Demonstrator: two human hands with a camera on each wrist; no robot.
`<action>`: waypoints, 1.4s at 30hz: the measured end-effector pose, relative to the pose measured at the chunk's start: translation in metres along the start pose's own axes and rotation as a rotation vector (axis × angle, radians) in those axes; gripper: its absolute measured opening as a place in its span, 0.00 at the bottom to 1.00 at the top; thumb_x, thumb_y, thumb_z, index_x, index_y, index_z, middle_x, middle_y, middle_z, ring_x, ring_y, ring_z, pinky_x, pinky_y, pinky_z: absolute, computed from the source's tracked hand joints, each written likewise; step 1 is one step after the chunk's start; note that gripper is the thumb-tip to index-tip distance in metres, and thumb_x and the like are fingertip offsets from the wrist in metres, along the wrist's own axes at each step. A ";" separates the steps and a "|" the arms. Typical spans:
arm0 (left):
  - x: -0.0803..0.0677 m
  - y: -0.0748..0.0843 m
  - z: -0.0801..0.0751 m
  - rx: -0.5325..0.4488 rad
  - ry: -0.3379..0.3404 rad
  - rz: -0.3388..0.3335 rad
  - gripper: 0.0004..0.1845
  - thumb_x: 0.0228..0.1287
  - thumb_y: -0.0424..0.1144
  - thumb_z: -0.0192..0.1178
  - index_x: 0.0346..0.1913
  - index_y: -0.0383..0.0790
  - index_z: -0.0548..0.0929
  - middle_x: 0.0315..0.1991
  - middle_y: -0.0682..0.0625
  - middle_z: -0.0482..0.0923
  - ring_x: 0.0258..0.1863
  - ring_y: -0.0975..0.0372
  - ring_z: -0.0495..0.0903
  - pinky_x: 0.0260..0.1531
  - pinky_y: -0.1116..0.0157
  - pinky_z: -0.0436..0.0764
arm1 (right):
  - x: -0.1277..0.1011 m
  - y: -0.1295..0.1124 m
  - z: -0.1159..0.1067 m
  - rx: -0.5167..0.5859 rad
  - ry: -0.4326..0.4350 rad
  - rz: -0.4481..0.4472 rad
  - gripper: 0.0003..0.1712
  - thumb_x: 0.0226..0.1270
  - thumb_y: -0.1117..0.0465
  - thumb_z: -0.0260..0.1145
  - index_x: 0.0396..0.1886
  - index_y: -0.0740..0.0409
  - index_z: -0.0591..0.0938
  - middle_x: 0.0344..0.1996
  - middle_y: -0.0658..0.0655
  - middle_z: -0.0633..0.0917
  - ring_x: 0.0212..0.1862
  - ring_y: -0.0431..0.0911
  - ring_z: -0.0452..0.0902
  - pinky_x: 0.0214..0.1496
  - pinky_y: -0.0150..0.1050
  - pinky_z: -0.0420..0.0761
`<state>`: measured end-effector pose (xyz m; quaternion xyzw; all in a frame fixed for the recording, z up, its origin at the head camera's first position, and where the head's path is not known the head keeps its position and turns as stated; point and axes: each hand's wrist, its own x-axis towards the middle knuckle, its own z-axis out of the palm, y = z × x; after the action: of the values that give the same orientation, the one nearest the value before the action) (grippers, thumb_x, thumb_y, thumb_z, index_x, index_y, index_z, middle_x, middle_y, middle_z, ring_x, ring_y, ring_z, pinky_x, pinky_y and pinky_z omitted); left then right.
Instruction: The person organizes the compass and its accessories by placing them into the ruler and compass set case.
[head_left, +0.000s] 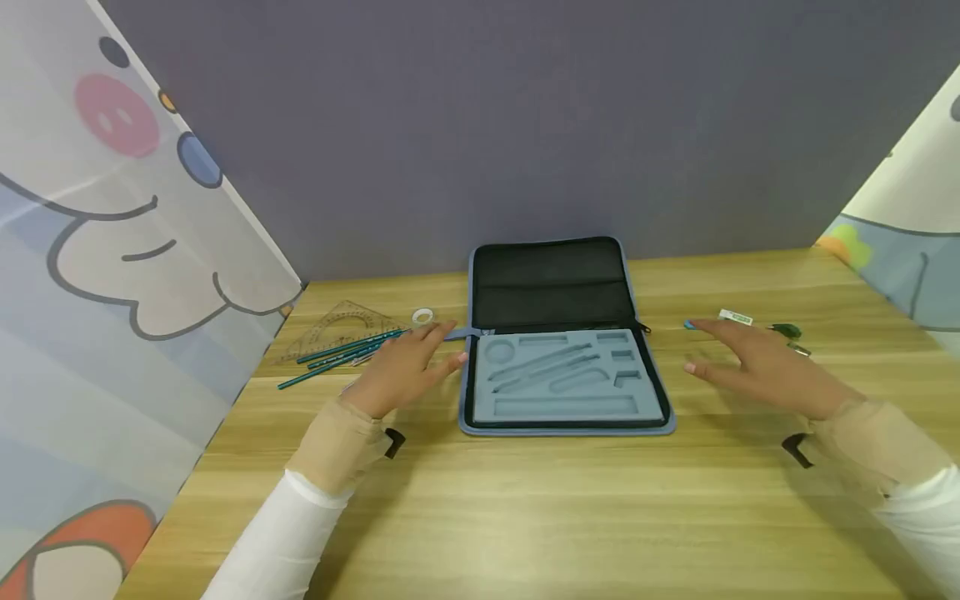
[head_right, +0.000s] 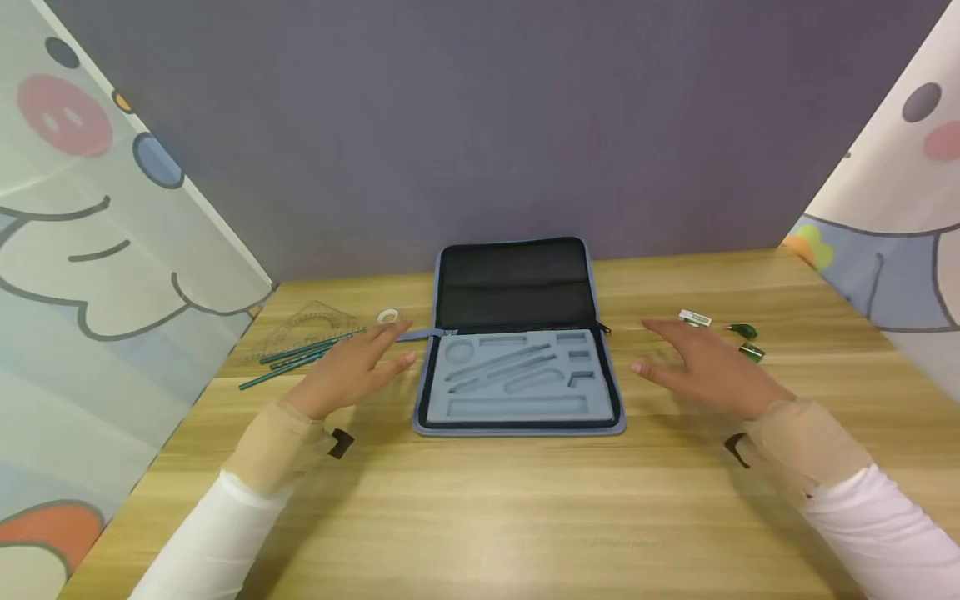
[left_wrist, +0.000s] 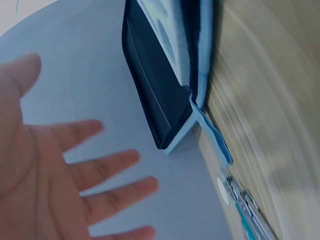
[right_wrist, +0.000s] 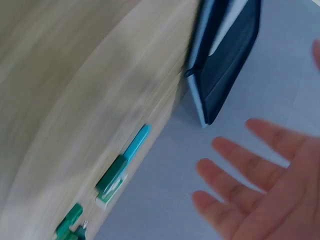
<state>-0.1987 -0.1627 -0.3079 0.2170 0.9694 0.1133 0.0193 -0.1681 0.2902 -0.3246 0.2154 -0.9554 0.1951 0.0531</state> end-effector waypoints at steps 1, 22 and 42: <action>0.002 0.001 0.000 -0.011 -0.009 -0.013 0.36 0.69 0.64 0.41 0.74 0.52 0.54 0.70 0.43 0.58 0.67 0.46 0.61 0.62 0.39 0.58 | 0.000 0.000 -0.002 0.017 -0.007 0.023 0.37 0.64 0.47 0.63 0.67 0.63 0.66 0.61 0.70 0.70 0.63 0.71 0.60 0.58 0.69 0.59; 0.029 0.010 0.027 -0.236 -0.030 -0.183 0.33 0.69 0.53 0.49 0.65 0.30 0.65 0.49 0.39 0.79 0.43 0.51 0.80 0.43 0.54 0.78 | 0.013 0.031 -0.011 0.054 0.044 0.129 0.20 0.61 0.58 0.67 0.44 0.71 0.80 0.39 0.71 0.83 0.43 0.64 0.80 0.44 0.57 0.77; 0.047 0.012 0.043 -0.244 -0.025 -0.213 0.21 0.66 0.39 0.55 0.56 0.26 0.72 0.19 0.48 0.72 0.16 0.61 0.67 0.21 0.66 0.69 | 0.016 0.045 -0.023 0.044 0.043 0.156 0.14 0.62 0.67 0.64 0.44 0.73 0.79 0.36 0.70 0.83 0.39 0.61 0.80 0.32 0.40 0.79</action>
<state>-0.2327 -0.1234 -0.3462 0.1102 0.9656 0.2251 0.0694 -0.2017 0.3305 -0.3163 0.1371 -0.9634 0.2241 0.0536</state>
